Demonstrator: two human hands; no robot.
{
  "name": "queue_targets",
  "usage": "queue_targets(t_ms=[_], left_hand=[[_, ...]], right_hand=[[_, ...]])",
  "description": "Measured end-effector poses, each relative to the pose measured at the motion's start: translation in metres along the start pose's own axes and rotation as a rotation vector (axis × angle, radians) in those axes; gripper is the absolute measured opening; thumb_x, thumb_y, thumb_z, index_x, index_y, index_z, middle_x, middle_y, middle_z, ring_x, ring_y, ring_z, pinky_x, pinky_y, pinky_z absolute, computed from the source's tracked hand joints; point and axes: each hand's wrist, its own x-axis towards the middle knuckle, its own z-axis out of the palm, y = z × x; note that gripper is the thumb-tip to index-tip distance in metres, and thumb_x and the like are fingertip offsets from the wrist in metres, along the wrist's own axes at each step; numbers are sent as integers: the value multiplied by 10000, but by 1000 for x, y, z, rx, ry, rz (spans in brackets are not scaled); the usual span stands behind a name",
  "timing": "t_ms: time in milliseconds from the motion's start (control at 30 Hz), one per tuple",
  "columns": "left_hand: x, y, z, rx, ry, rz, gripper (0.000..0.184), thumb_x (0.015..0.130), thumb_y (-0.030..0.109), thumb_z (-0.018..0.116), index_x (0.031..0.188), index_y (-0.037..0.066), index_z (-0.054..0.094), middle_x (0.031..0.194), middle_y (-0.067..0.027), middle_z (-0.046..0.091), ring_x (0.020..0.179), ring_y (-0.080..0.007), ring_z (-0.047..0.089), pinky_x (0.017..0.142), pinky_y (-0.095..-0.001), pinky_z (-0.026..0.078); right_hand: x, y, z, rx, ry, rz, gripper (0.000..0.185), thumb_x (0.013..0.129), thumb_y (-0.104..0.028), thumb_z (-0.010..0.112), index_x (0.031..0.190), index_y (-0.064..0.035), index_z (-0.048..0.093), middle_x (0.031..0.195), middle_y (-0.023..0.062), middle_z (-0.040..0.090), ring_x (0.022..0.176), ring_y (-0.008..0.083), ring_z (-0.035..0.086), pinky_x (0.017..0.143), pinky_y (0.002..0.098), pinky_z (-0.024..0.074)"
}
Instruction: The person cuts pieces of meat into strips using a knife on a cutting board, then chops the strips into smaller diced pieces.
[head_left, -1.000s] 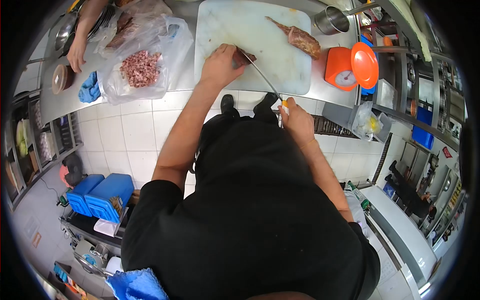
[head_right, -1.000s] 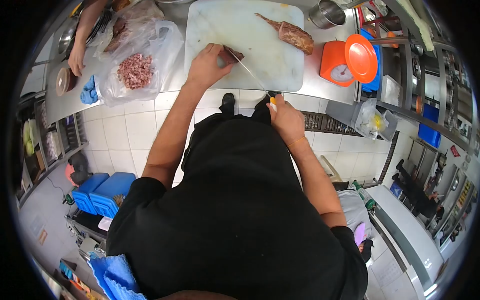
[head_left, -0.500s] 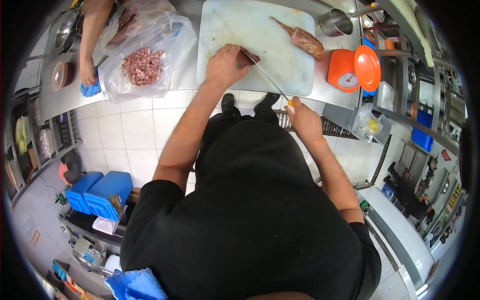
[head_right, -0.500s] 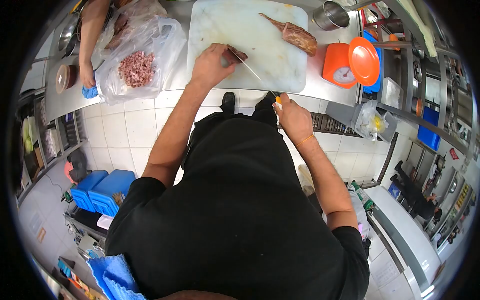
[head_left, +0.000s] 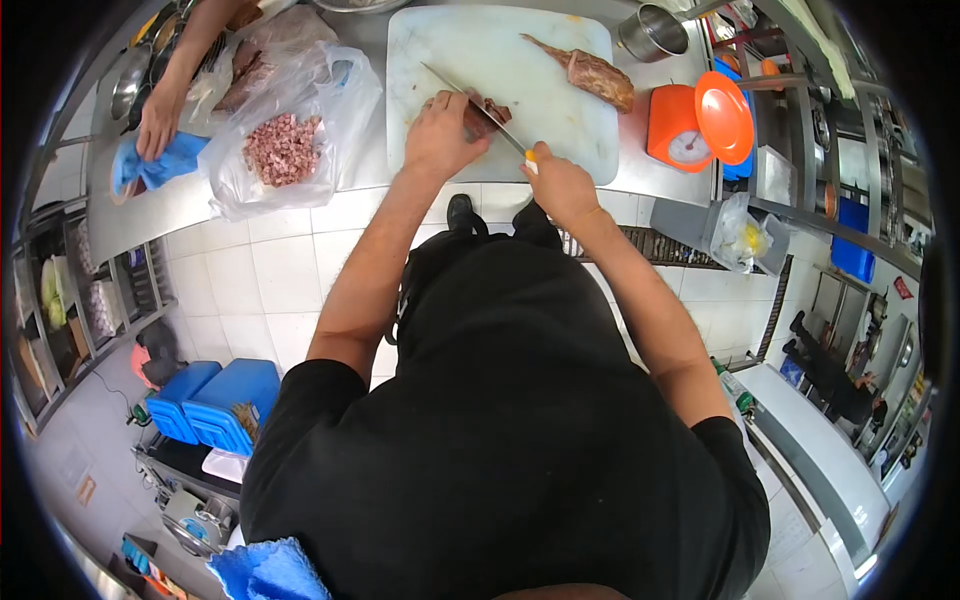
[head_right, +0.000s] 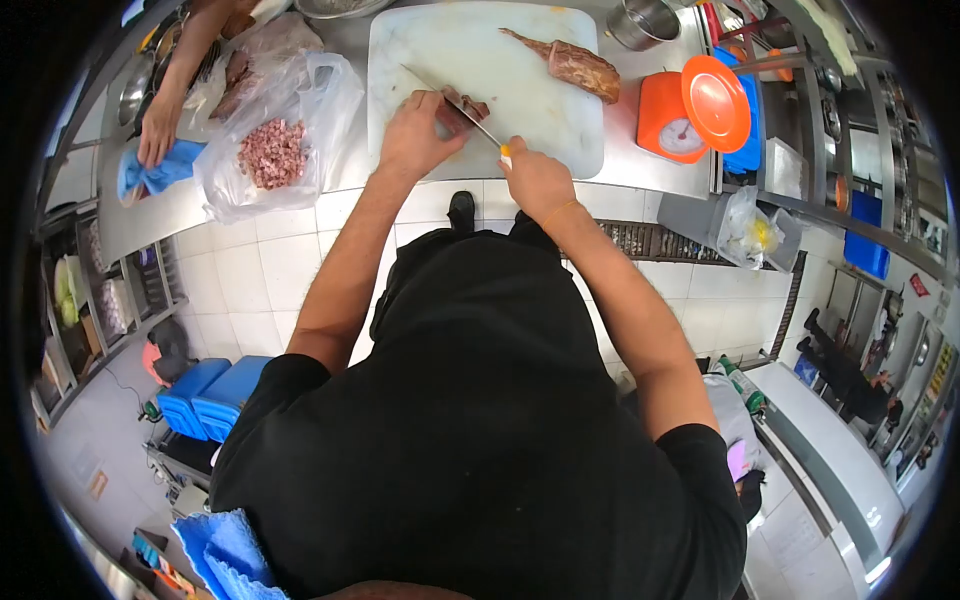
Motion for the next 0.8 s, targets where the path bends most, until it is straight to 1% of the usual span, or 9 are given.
queue_targets(t_ms=[67,167,267,367,467,567,667,767,800], left_hand=[[0,-2,8,5,78,50,541,753,299,907,1164,54,656,1170,-141,674,1141,-364,647,990,-461,537],[-2,0,11,0,62,-42,574,752,312,919,1183,48,647,1167,-146,664,1163,-370,626,1013,-464,518],[-1,-18,10,39,102,-140,597,759,313,915,1220,50,642,1206,-146,660,1189,-369,620,1019,-499,509],[-6,-25,-3,169,250,-133,622,759,309,913,1266,69,645,1226,-155,673,1212,-361,613,1028,-529,491],[-4,-18,-11,139,372,45,517,770,286,899,1217,108,709,1261,-131,684,1220,-348,614,1003,-526,491],[4,1,-11,106,235,136,337,817,234,851,1131,140,769,1217,-84,721,1183,-342,640,968,-503,496],[15,13,7,67,130,172,174,863,165,788,1034,135,791,1113,-60,754,1081,-322,688,924,-494,504],[22,18,17,1,47,169,144,874,120,753,1015,112,776,1003,-83,762,977,-320,709,891,-490,521],[25,16,22,-17,67,177,134,871,111,749,1003,103,771,992,-88,759,967,-320,709,881,-487,529]], right_hand=[[4,8,3,20,3,-5,365,1062,-343,610,1214,-14,568,885,240,750,847,428,744,737,544,578],[-8,18,-3,42,9,-2,384,1056,-360,619,1218,-16,575,889,244,749,842,444,739,731,559,568],[-34,29,-3,66,1,18,415,1050,-388,629,1231,-17,583,886,249,748,837,464,733,729,573,558],[-63,41,1,90,45,54,448,1044,-416,638,1236,-13,591,861,257,741,823,476,725,721,577,554],[-80,44,-7,129,66,116,457,1039,-429,647,1214,-10,595,825,264,730,802,484,719,705,577,552],[-77,47,-9,136,81,129,439,1040,-418,651,1181,-6,595,804,270,721,784,488,714,693,576,551],[-68,42,-15,115,69,108,413,1042,-397,651,1153,-3,593,806,267,722,780,484,716,692,573,554],[-61,37,-15,70,79,66,393,1046,-380,647,1144,-4,590,815,255,729,778,474,721,695,568,561],[-59,37,-15,50,88,45,387,1048,-375,644,1143,-4,588,818,250,732,777,470,723,697,565,564]])
